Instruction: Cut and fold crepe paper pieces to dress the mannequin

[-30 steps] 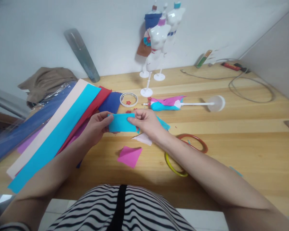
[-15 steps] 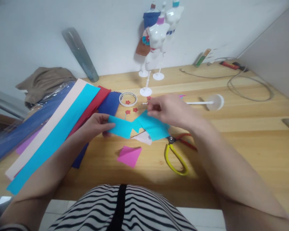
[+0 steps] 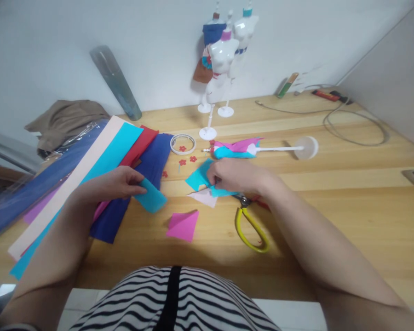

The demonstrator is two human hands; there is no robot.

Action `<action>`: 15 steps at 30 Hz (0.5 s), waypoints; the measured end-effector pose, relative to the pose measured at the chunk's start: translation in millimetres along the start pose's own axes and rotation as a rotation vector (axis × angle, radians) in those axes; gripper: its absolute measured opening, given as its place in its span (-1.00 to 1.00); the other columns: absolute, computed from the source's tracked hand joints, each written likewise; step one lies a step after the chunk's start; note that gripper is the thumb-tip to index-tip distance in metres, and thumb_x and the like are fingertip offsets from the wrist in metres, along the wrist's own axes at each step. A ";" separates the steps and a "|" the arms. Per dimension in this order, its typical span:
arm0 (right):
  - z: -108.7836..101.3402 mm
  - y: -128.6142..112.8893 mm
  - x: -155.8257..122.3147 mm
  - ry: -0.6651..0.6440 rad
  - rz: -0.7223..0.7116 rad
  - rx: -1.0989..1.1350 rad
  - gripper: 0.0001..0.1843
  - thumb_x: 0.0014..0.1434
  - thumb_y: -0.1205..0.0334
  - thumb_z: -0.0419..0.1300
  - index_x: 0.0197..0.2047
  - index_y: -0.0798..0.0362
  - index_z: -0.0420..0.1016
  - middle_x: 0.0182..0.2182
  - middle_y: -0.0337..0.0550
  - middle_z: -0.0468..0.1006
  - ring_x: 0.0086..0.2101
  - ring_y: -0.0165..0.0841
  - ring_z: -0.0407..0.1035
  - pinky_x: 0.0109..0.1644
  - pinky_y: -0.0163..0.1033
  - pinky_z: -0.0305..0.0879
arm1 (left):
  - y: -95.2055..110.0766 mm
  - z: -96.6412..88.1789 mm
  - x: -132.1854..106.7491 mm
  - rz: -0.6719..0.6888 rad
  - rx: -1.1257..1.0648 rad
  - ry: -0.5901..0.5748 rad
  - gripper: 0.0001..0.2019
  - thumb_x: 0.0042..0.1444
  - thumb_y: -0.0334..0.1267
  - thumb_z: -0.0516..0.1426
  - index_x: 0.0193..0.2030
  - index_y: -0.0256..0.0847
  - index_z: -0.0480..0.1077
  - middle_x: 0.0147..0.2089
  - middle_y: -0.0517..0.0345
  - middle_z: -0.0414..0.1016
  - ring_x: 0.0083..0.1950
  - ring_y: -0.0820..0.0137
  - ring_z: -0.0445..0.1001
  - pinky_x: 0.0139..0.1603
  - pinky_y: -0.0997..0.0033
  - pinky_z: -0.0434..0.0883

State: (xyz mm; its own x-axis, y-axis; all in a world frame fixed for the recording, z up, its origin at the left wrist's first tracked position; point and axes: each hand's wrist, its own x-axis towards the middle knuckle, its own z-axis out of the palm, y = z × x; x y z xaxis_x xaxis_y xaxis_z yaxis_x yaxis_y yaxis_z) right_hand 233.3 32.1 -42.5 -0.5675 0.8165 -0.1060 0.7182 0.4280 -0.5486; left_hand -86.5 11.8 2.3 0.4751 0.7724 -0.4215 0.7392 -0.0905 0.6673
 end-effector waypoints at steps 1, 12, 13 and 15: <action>-1.2 1.9 -0.1 -0.066 -0.001 -0.003 -0.67 -0.08 0.67 0.27 -0.53 0.01 0.62 -0.51 -0.22 0.58 -0.50 -0.43 0.33 -0.39 -0.27 0.14 | -1.0 -5.5 -3.9 -0.015 0.102 -0.013 -0.70 -0.04 -0.16 0.22 -0.67 -0.17 0.28 -0.65 0.27 0.21 -0.59 0.48 0.19 -0.56 0.46 0.07; -28.0 10.2 -3.6 0.019 -0.046 0.533 -0.86 0.08 0.19 0.34 -0.46 0.04 0.63 -0.52 -0.24 0.53 -0.50 -0.45 0.30 -0.40 -0.27 0.17 | 3.5 -27.2 -29.1 -0.224 0.611 -0.011 -0.75 0.03 0.00 0.29 -0.37 -0.16 0.59 -0.42 0.11 0.55 -0.37 0.27 0.44 -0.33 0.38 0.18; -28.9 7.0 -3.7 0.065 -0.015 0.617 -0.83 0.05 0.15 0.37 -0.47 0.05 0.61 -0.54 -0.25 0.50 -0.50 -0.46 0.29 -0.39 -0.26 0.16 | 4.3 -28.3 -32.1 -0.215 0.627 0.007 -0.78 0.04 -0.04 0.28 -0.33 -0.14 0.58 -0.41 0.13 0.54 -0.36 0.27 0.44 -0.32 0.38 0.18; -28.5 0.8 -3.1 0.161 0.052 0.760 -0.79 -0.01 0.11 0.43 -0.47 0.06 0.58 -0.54 -0.28 0.47 -0.49 -0.47 0.28 -0.35 -0.25 0.15 | 5.1 -29.1 -36.8 -0.184 0.638 0.028 -0.86 0.06 -0.13 0.25 -0.29 -0.12 0.55 -0.41 0.17 0.52 -0.37 0.28 0.42 -0.33 0.39 0.17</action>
State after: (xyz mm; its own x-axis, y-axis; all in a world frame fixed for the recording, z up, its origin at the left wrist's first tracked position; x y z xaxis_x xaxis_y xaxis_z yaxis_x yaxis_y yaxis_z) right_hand 247.1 40.9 -18.9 -0.4331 0.8995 -0.0572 0.2362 0.0520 -0.9703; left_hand -114.1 1.1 39.1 0.3076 0.8261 -0.4722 0.9489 -0.3031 0.0878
